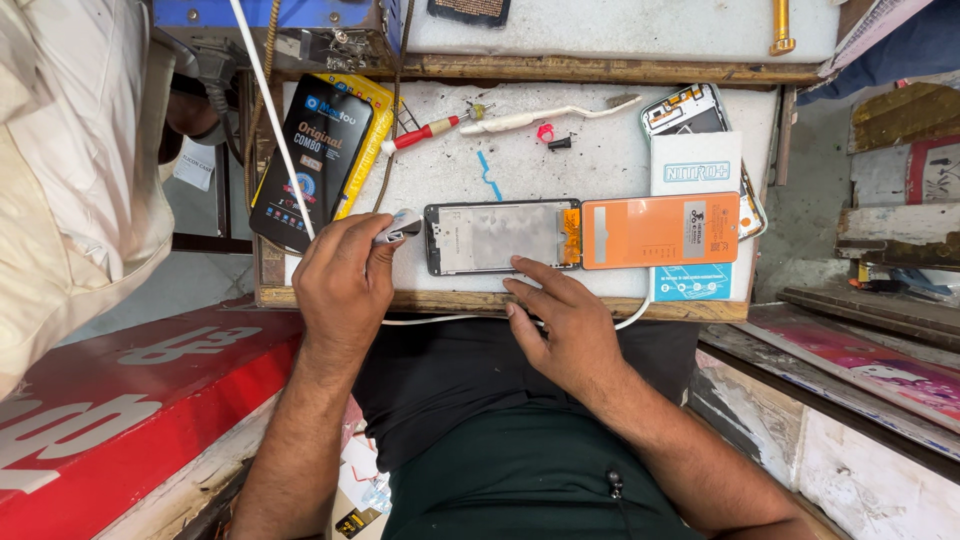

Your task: The person opens a smartphone, removes the screen assembly, and uses a small tool to separate components. They then apply adhesive along the frame edges and reposition the screen. The person handles a charging cable and a second disassembled phone on the workbench.

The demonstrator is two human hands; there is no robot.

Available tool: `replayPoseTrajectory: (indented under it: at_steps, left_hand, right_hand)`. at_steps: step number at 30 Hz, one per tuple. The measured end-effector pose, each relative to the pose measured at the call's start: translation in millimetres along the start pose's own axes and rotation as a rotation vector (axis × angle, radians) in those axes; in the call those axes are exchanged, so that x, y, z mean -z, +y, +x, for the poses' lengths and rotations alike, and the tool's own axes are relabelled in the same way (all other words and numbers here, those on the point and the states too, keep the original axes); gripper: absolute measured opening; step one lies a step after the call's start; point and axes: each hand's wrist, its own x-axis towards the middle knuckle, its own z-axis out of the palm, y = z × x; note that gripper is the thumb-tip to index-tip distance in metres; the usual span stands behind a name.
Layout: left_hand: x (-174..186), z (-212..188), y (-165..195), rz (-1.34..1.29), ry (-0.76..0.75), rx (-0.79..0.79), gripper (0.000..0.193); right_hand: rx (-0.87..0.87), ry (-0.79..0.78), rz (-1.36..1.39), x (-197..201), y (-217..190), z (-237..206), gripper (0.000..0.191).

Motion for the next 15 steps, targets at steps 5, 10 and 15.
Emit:
replayPoseTrajectory:
  at_steps: [5,10,15]
  left_hand:
    - [0.9,2.4,-0.1,0.013,-0.009,-0.005,0.022]
    - [2.9,2.4,2.0,0.028,-0.009,-0.010,0.022]
    - [1.8,5.3,-0.2,0.011,0.001,-0.016,0.023]
  right_hand:
    - [0.031,0.027,-0.027,-0.1,0.3,-0.1,0.025]
    - [-0.007,-0.022,-0.008,0.2,0.6,0.9,0.026]
    - [-0.009,-0.017,-0.001,1.1,-0.4,1.7,0.026]
